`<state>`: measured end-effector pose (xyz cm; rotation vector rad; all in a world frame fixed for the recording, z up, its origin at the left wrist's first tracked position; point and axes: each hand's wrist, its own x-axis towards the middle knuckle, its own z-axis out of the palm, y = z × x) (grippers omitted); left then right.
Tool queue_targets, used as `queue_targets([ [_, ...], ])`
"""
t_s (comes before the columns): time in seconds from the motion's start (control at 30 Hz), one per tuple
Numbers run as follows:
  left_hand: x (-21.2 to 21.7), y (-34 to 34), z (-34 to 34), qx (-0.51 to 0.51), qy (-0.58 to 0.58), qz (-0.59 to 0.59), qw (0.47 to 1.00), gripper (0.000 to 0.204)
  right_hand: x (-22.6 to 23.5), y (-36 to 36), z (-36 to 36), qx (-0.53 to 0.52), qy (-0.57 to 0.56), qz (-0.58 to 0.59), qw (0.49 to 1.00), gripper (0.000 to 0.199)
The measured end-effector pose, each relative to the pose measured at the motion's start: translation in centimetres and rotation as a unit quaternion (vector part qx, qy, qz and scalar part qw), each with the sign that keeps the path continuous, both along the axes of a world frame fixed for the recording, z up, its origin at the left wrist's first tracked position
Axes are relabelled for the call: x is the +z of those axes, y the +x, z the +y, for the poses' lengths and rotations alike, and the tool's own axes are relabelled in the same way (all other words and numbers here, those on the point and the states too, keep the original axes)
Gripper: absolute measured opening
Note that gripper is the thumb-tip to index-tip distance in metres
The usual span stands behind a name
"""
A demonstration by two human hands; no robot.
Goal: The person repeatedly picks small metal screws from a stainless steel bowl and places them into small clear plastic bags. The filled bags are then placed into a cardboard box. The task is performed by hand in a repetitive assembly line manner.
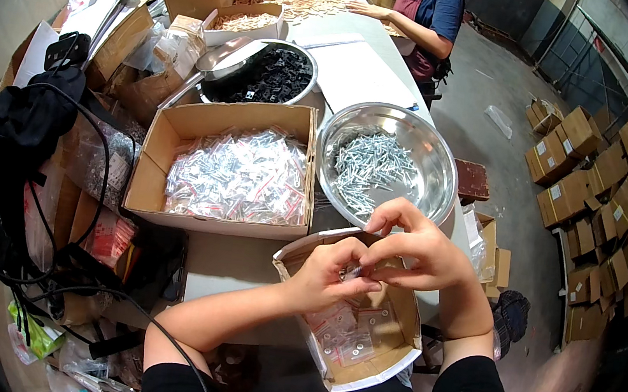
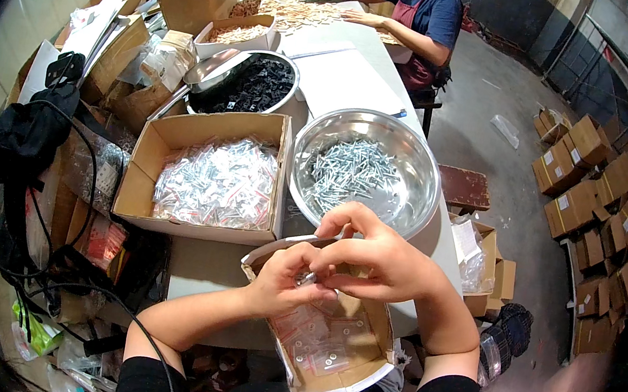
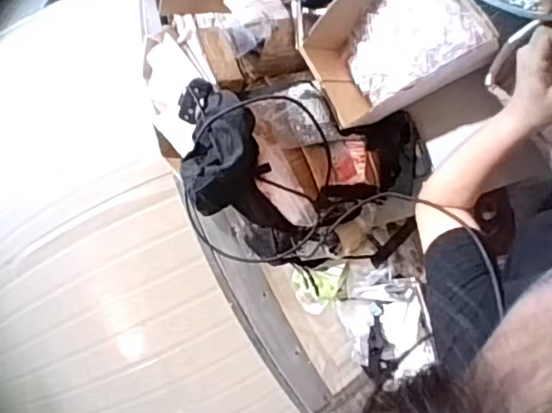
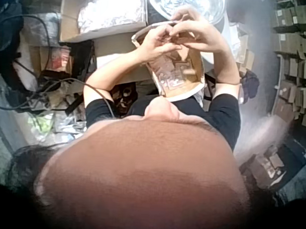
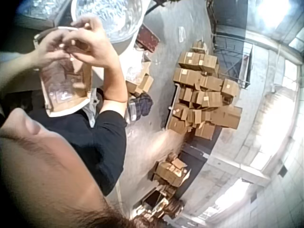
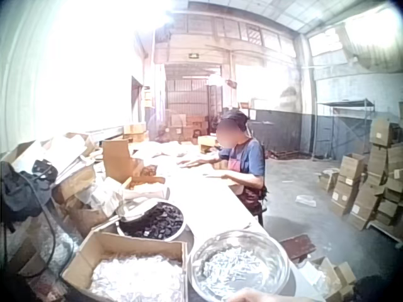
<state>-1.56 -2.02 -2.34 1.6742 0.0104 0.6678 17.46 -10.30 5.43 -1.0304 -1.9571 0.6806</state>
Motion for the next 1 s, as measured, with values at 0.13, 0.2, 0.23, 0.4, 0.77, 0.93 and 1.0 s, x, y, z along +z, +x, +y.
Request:
queue_targets([
  [0.13,-0.1,0.1,0.1,-0.016,-0.006,-0.011,1.000,0.030,-0.2,-0.1,0.0,0.001,0.022,-0.026,0.999,0.022],
  [0.2,0.1,0.2,0.1,-0.023,-0.017,-0.003,1.000,0.034,-0.1,-0.4,0.2,0.003,0.038,-0.047,0.998,0.020],
  [0.23,0.0,0.1,0.1,-0.028,-0.016,0.001,0.999,0.038,0.0,-0.5,0.3,0.004,0.046,-0.057,0.997,0.018],
  [0.4,0.0,0.3,-0.2,-0.052,-0.082,0.012,0.995,0.059,-0.2,-1.0,0.2,-0.015,0.087,-0.108,0.990,0.012],
  [0.77,-0.7,1.1,-0.7,0.140,-0.112,-0.051,0.982,0.022,0.5,0.4,-0.2,-0.124,0.011,-0.059,0.991,0.013],
  [0.93,0.5,0.3,-0.6,0.173,-0.042,0.017,0.984,0.011,0.0,-0.1,-0.2,-0.144,-0.043,-0.072,0.986,0.015],
  [1.0,0.9,0.1,-0.7,0.177,-0.043,0.037,0.983,0.010,0.1,-0.4,-0.1,-0.151,-0.040,-0.081,0.984,0.015],
])
